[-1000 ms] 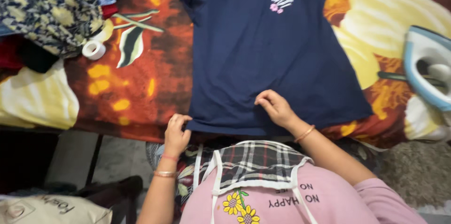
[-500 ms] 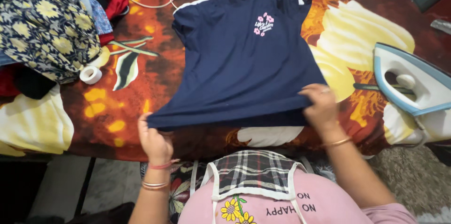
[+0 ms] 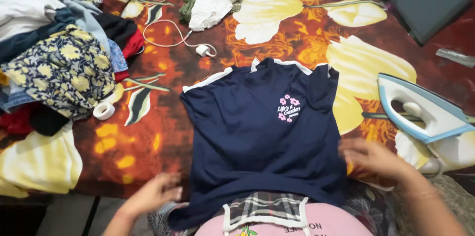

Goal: The person irons a dark blue t-shirt on a bed. They smooth the fabric, fold the sleeves, and use a steam iron to press the shirt flat. The person handles the shirt and the iron directly.

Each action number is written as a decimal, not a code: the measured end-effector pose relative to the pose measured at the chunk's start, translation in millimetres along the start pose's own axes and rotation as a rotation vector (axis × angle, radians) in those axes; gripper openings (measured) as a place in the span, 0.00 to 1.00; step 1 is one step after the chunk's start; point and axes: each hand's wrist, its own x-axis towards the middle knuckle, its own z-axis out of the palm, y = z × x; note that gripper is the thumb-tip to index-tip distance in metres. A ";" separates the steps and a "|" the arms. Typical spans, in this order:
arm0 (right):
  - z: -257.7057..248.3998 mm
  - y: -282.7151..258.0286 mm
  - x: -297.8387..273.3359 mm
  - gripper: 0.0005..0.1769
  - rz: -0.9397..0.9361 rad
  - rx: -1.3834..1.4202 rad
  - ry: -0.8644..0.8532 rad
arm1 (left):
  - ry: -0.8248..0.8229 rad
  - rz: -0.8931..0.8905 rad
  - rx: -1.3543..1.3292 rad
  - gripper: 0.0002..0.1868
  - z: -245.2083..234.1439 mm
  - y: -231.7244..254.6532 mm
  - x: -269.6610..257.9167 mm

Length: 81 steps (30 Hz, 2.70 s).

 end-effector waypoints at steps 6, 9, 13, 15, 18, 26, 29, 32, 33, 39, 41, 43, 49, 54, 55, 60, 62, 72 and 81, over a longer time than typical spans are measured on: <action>23.2 29.9 148.4 0.41 0.483 0.074 0.664 | 0.685 -0.233 0.230 0.45 56.7 95.4 152.3; 7.6 -2.7 177.6 0.30 0.357 0.668 0.546 | 0.565 -0.053 -0.370 0.34 59.6 111.4 183.7; -39.9 -82.0 110.2 0.29 -0.156 0.859 0.676 | 0.558 -0.018 -0.850 0.18 50.8 113.3 182.7; -38.6 -111.5 109.1 0.28 -0.272 0.754 0.704 | 0.583 -0.087 -0.968 0.14 57.4 106.0 162.0; -5.4 -132.5 135.9 0.27 0.102 0.565 0.480 | 0.420 0.115 -0.629 0.16 89.8 86.3 130.4; -42.4 -151.7 109.2 0.25 0.011 0.609 0.635 | -0.183 0.249 -0.387 0.15 46.7 90.3 105.6; -57.8 -151.2 91.2 0.24 -0.060 1.026 0.488 | -0.163 0.274 -0.423 0.13 -24.6 130.1 85.8; -52.2 -131.5 57.4 0.18 -0.409 0.552 0.811 | -0.013 0.269 -0.437 0.13 -42.2 157.5 66.8; -40.9 -124.2 59.8 0.18 -0.158 0.599 0.647 | 0.106 0.233 -0.385 0.14 -35.8 164.5 64.5; -50.5 -128.6 41.6 0.17 -0.347 0.732 0.793 | 0.397 0.105 -1.025 0.18 -79.3 205.1 13.8; -44.7 -129.6 53.1 0.17 -0.201 0.650 0.700 | 0.232 0.186 -0.769 0.18 -63.4 215.8 22.6; -29.5 -134.9 62.8 0.17 0.046 0.571 0.539 | 0.021 0.230 -0.536 0.18 -55.3 217.5 22.5; -39.0 -139.3 41.2 0.21 0.048 0.738 0.523 | 0.436 -0.193 -0.418 0.22 -70.3 183.7 32.0; -63.5 -138.8 54.5 0.21 -0.162 0.734 0.576 | 0.313 0.342 -0.859 0.27 -101.4 184.2 28.8; -79.9 -137.0 77.4 0.21 -0.207 0.707 0.512 | 0.325 0.373 -0.745 0.25 -118.4 188.1 47.6; -125.8 -158.2 182.1 0.17 -0.447 0.540 0.710 | 0.571 0.704 -0.783 0.30 -186.5 225.3 130.2; -122.5 -177.8 194.3 0.17 -0.654 0.740 0.729 | 0.688 0.783 -0.793 0.34 -189.4 233.9 140.9; -35.4 -21.1 116.6 0.20 -0.294 0.007 0.367 | 0.511 0.188 -0.378 0.29 -41.6 57.2 74.6; 29.7 15.8 61.9 0.23 0.158 0.372 0.246 | 0.273 -0.071 -0.825 0.43 26.5 16.8 31.5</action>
